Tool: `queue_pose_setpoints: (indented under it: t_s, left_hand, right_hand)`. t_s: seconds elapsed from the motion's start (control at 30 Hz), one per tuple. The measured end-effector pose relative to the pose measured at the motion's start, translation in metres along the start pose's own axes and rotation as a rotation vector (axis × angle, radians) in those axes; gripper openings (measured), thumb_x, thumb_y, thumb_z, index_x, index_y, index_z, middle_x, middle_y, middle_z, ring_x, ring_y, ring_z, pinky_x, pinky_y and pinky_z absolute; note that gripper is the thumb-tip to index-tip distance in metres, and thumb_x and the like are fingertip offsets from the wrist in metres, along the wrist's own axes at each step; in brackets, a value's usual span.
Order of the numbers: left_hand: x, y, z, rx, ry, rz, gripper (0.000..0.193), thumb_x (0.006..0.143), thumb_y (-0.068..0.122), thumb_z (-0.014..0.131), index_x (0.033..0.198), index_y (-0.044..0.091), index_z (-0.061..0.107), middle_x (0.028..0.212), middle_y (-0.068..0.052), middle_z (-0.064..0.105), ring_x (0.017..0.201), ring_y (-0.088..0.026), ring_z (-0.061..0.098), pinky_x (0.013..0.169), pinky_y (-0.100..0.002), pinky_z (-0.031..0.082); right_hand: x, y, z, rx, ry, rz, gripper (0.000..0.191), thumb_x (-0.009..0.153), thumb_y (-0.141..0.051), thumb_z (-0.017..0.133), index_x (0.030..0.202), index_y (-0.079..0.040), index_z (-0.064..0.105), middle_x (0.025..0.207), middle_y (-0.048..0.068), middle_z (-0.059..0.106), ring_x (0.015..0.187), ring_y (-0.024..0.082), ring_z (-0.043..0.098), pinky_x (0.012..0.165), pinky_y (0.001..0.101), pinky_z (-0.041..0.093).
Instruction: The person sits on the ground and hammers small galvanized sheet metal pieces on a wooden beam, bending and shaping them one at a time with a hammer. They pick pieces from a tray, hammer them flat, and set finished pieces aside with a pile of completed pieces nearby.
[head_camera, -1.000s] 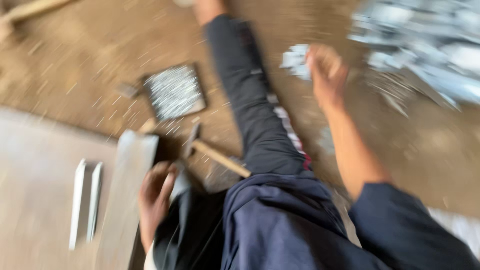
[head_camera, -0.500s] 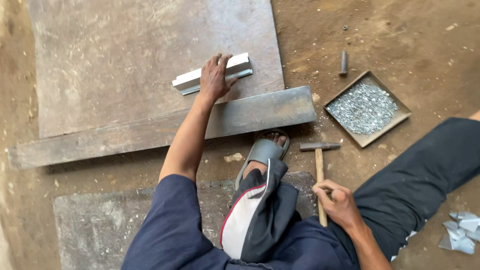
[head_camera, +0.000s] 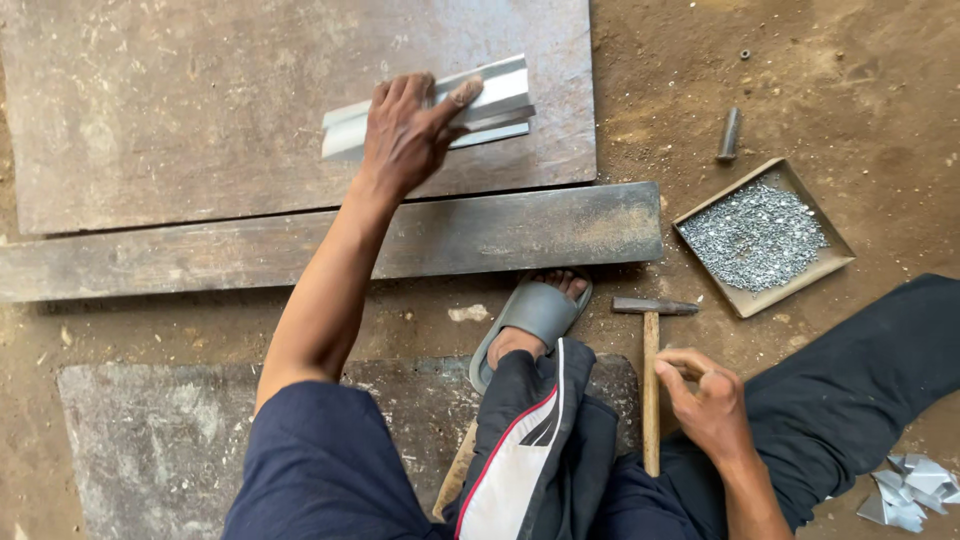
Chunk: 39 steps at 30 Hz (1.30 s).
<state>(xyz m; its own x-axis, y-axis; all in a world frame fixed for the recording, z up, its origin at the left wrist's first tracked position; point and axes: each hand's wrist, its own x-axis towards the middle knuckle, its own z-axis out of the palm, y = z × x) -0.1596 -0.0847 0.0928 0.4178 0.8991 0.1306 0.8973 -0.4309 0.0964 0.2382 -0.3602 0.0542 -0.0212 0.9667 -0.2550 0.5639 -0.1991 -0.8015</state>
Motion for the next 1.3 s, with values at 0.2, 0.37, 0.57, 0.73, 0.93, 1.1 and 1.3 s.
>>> queue_pose_setpoints:
  t_s: [0.2, 0.37, 0.57, 0.73, 0.93, 1.1, 1.3]
  left_hand:
    - [-0.028, 0.124, -0.024, -0.95, 0.064, -0.139, 0.063, 0.095, 0.031, 0.082, 0.151, 0.026, 0.053, 0.136, -0.015, 0.062, 0.12, -0.024, 0.062, 0.101, -0.038, 0.054]
    - [-0.021, 0.206, 0.015, -1.819, -0.103, -0.393, 0.072, 0.099, 0.026, 0.07, 0.16, 0.01, 0.035, 0.128, -0.014, 0.065, 0.115, -0.018, 0.062, 0.103, -0.034, 0.053]
    - [-0.039, 0.226, 0.066, -2.011, -0.445, -0.445, 0.061, 0.087, 0.014, 0.083, 0.136, -0.007, 0.053, 0.12, -0.013, 0.068, 0.11, -0.019, 0.065, 0.098, -0.035, 0.055]
    - [-0.04, 0.227, 0.068, -1.592, -0.333, -0.417, 0.051, 0.083, 0.016, 0.085, 0.123, -0.005, 0.061, 0.111, -0.011, 0.072, 0.103, -0.017, 0.068, 0.094, -0.033, 0.057]
    - [-0.027, 0.219, 0.035, -1.862, -0.439, -0.331, 0.085, 0.079, 0.023, 0.085, 0.148, 0.016, 0.035, 0.114, -0.011, 0.071, 0.104, -0.019, 0.072, 0.09, -0.035, 0.061]
    - [-0.018, 0.212, -0.019, -1.034, -0.116, 0.07, 0.065, 0.086, 0.016, 0.09, 0.143, 0.009, 0.059, 0.129, -0.013, 0.069, 0.108, -0.027, 0.068, 0.092, -0.038, 0.056]
    - [-0.036, 0.17, -0.04, -0.411, -0.257, 0.271, 0.057, 0.083, 0.025, 0.084, 0.138, 0.018, 0.068, 0.135, -0.019, 0.064, 0.118, -0.037, 0.063, 0.098, -0.047, 0.05]
  right_hand:
    - [0.062, -0.064, 0.035, 0.65, -0.158, -0.018, 0.067, 0.085, -0.019, 0.078, 0.142, -0.001, 0.047, 0.138, 0.01, 0.058, 0.115, 0.022, 0.067, 0.095, 0.0377, 0.059]
    - [0.098, -0.069, 0.031, 0.752, 0.05, -0.104, 0.054, 0.092, -0.014, 0.08, 0.137, 0.005, 0.057, 0.125, 0.013, 0.071, 0.112, 0.02, 0.067, 0.099, 0.0331, 0.054]
    - [0.092, -0.029, 0.001, 1.178, -0.229, -0.018, 0.056, 0.087, -0.016, 0.086, 0.132, 0.006, 0.06, 0.119, 0.011, 0.071, 0.106, 0.015, 0.069, 0.094, 0.0303, 0.058]
    - [0.086, -0.022, 0.005, 0.705, -0.027, 0.05, 0.055, 0.088, -0.021, 0.084, 0.131, 0.004, 0.06, 0.114, 0.01, 0.073, 0.101, 0.013, 0.07, 0.089, 0.0286, 0.06]
    - [0.081, -0.065, 0.011, 0.658, 0.096, 0.018, 0.051, 0.093, -0.026, 0.079, 0.129, 0.003, 0.058, 0.114, 0.01, 0.074, 0.101, 0.013, 0.073, 0.089, 0.0282, 0.061]
    - [0.049, -0.075, 0.014, 0.264, 0.045, -0.3, 0.042, 0.089, -0.015, 0.078, 0.124, 0.001, 0.061, 0.109, 0.013, 0.071, 0.096, 0.019, 0.069, 0.083, 0.0314, 0.057]
    - [-0.066, 0.055, -0.091, 0.264, 0.599, 0.226, 0.01, 0.098, -0.01, 0.071, 0.103, -0.001, 0.071, 0.091, 0.006, 0.073, 0.082, 0.011, 0.068, 0.075, 0.028, 0.056]
